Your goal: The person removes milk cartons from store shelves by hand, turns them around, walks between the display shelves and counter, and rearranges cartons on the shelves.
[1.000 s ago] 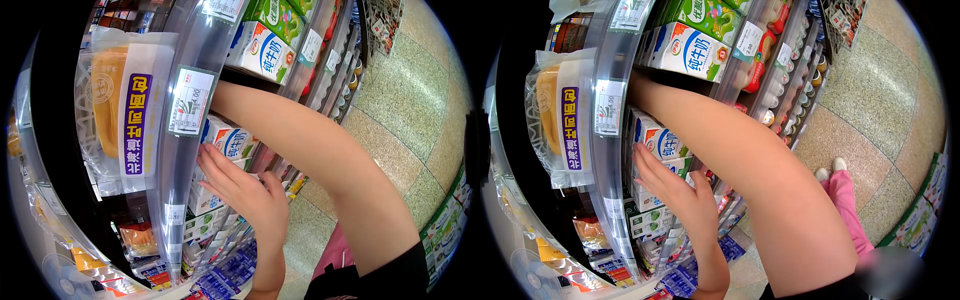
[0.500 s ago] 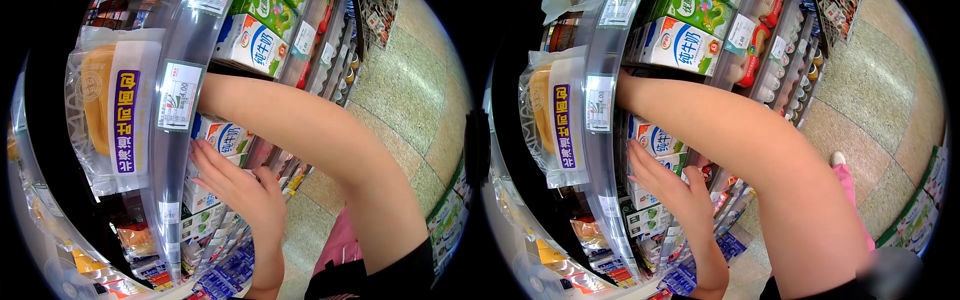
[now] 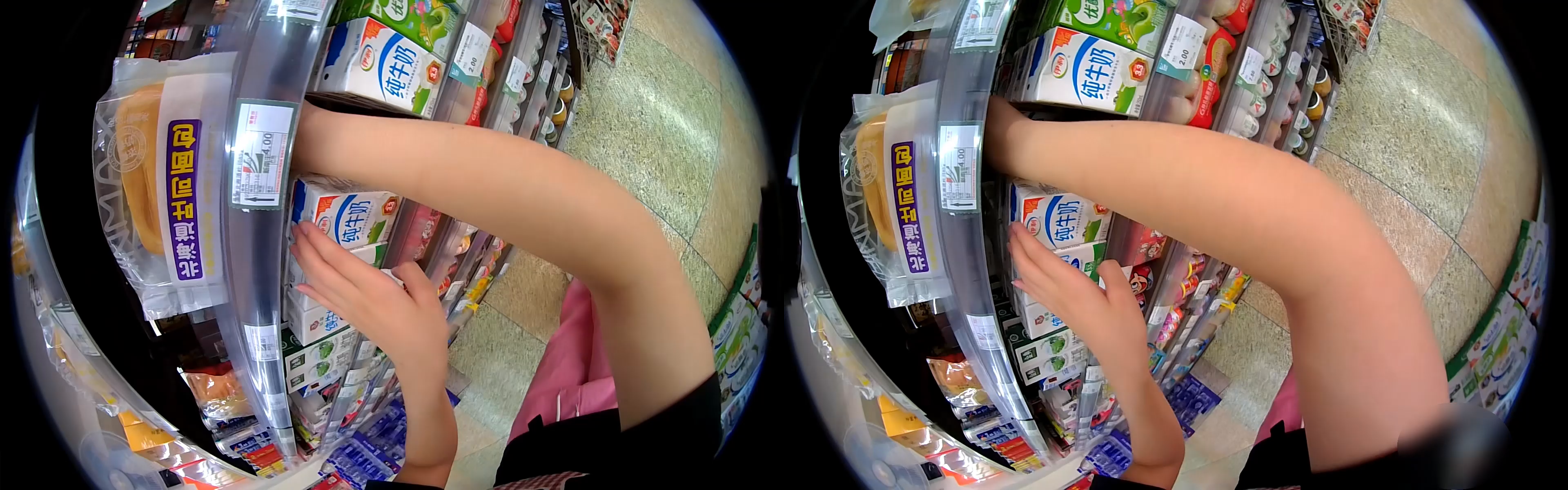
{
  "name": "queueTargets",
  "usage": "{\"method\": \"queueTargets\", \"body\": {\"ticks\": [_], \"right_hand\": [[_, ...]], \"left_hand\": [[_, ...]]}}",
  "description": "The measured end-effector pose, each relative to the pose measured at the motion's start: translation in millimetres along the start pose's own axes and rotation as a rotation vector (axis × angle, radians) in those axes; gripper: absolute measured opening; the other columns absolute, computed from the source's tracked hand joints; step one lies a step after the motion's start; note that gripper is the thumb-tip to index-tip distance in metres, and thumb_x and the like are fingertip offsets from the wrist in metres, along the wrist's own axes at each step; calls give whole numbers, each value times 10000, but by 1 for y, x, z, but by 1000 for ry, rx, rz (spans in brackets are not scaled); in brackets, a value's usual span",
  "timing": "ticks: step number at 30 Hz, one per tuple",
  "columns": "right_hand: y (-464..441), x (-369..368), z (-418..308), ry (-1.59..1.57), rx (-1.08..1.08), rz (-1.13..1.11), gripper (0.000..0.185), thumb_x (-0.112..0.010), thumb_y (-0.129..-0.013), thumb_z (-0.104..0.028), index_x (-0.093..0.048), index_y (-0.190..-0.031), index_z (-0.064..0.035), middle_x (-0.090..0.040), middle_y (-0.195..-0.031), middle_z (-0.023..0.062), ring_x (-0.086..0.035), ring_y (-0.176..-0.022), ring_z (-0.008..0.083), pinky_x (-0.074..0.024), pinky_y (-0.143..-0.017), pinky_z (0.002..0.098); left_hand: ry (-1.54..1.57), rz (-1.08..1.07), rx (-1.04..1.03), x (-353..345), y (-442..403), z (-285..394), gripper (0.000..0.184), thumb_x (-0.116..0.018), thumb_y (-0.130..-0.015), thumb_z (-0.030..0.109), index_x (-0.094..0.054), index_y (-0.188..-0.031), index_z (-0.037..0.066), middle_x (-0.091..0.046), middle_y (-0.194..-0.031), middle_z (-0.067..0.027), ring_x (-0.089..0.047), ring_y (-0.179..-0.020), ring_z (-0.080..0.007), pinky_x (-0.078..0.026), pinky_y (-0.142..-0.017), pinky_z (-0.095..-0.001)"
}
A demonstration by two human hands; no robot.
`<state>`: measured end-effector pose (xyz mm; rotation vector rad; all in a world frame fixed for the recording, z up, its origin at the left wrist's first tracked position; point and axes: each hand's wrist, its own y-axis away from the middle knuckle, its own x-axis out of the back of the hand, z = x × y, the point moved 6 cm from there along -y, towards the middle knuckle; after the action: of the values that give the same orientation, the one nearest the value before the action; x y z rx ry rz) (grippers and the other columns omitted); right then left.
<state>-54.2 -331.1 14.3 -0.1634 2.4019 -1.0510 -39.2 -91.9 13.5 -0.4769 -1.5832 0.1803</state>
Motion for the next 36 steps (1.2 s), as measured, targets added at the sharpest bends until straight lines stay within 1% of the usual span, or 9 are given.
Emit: {"method": "queueTargets", "body": {"ticks": [16,18,20,22,24,27,30,33,36], "right_hand": [[-17,1,-15,-255,167,74,308,-464,-1043,-167,-635,-1248,-12,-700,-1176,126,-684,-1015,194,-555,-871,320],[-3,-12,-29,185,95,-75,264,-544,-971,-137,-676,-1183,-50,-688,-1199,134,-686,-1028,222,-560,-854,345],[37,-5,-71,1277,-2,-449,236,-660,-859,-121,-736,-1082,-112,-666,-1248,140,-688,-1060,268,-562,-850,400],[70,11,-97,1058,24,-219,156,-690,-745,-59,-720,-898,-62,-671,-1085,153,-698,-933,297,-577,-741,420],[101,24,-111,909,47,80,287,-646,-716,-1,-667,-1000,-38,-635,-993,140,-663,-921,349,-562,-711,431],[135,40,-119,872,-155,303,134,-670,-701,0,-663,-835,2,-626,-949,180,-673,-857,343,-574,-689,428],[141,45,-106,914,-268,247,154,-671,-694,6,-676,-848,12,-635,-950,200,-667,-877,356,-575,-703,438],[134,39,-91,963,-330,96,323,-652,-692,40,-670,-1011,-11,-639,-1031,153,-660,-919,361,-579,-769,429],[128,32,-81,1023,-376,49,322,-658,-695,30,-678,-1013,-17,-646,-1040,151,-652,-942,361,-583,-792,415]], "left_hand": [[4,16,1,-1,0,-1,901,-560,-730,45,-200,-1549,-58,-253,-1564,-271,-219,-1485,-439,-106,-1193,-629],[6,14,0,-1,1,-1,904,-561,-728,44,-198,-1549,-59,-252,-1565,-271,-218,-1485,-440,-104,-1194,-628],[7,18,-4,-2,1,-1,905,-559,-727,45,-195,-1550,-60,-251,-1564,-272,-218,-1485,-440,-102,-1194,-627],[6,22,-1,-3,0,-1,902,-551,-732,50,-191,-1552,-60,-250,-1564,-273,-216,-1484,-442,-104,-1194,-626],[5,24,-1,-4,0,-1,899,-544,-738,57,-186,-1554,-60,-247,-1564,-275,-213,-1484,-444,-106,-1192,-625],[6,33,-4,-5,2,0,895,-535,-741,49,-183,-1558,-48,-246,-1568,-273,-212,-1485,-443,-96,-1195,-622],[16,49,-6,-5,2,1,898,-532,-732,16,-189,-1561,-28,-253,-1573,-263,-216,-1487,-435,-68,-1206,-617],[18,54,-7,-5,1,3,904,-535,-727,11,-186,-1561,-28,-249,-1575,-264,-211,-1489,-435,-65,-1207,-618],[19,59,-5,-4,1,3,914,-543,-721,6,-183,-1560,-29,-248,-1576,-264,-208,-1490,-437,-64,-1207,-620]]}}
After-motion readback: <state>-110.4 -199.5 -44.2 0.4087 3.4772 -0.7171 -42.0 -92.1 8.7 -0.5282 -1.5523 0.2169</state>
